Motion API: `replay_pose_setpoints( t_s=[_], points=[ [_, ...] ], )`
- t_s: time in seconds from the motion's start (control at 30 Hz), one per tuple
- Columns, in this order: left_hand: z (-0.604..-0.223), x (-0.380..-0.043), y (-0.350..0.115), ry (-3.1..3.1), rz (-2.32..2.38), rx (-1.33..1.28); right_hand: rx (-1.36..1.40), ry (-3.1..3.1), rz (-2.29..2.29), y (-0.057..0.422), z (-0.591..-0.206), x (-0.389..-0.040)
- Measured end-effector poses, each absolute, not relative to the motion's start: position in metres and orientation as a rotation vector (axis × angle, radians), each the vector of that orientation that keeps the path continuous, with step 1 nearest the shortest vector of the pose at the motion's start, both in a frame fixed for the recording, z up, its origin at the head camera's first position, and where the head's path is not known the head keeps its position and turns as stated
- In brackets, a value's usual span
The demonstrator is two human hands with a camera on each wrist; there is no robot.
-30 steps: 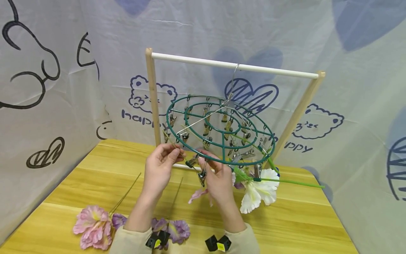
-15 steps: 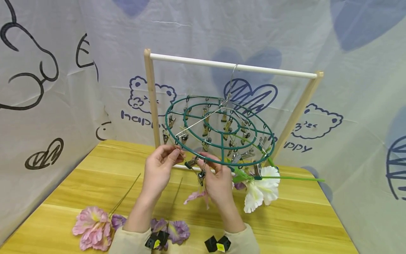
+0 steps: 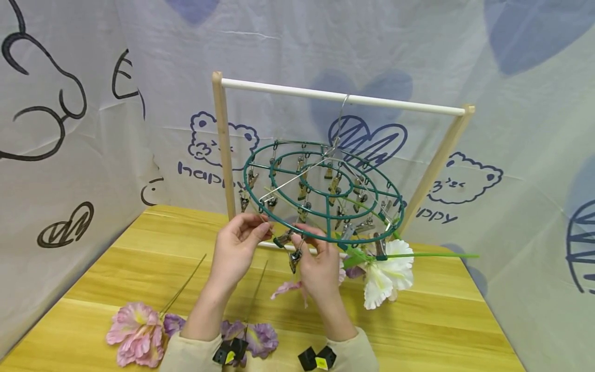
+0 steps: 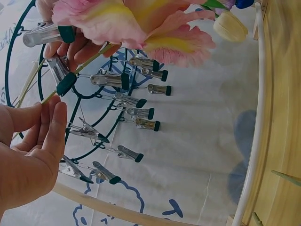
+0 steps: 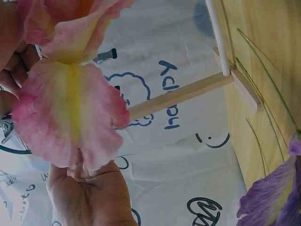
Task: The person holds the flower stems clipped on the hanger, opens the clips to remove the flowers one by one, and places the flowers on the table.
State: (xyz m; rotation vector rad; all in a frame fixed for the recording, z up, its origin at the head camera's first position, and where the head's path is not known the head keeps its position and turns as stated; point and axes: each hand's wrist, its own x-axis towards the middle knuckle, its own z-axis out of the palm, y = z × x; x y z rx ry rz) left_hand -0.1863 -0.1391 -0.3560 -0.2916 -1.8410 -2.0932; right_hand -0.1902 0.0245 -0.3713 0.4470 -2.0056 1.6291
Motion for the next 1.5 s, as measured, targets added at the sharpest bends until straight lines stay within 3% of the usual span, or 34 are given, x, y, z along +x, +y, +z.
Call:
replay_pose_setpoints(
  t_s=[1.5],
  points=[
    [-0.3534,-0.1839,-0.142,-1.926,-2.024,-0.232,0.391,-1.959,1.674,0.022,-0.371,-0.1885]
  ],
)
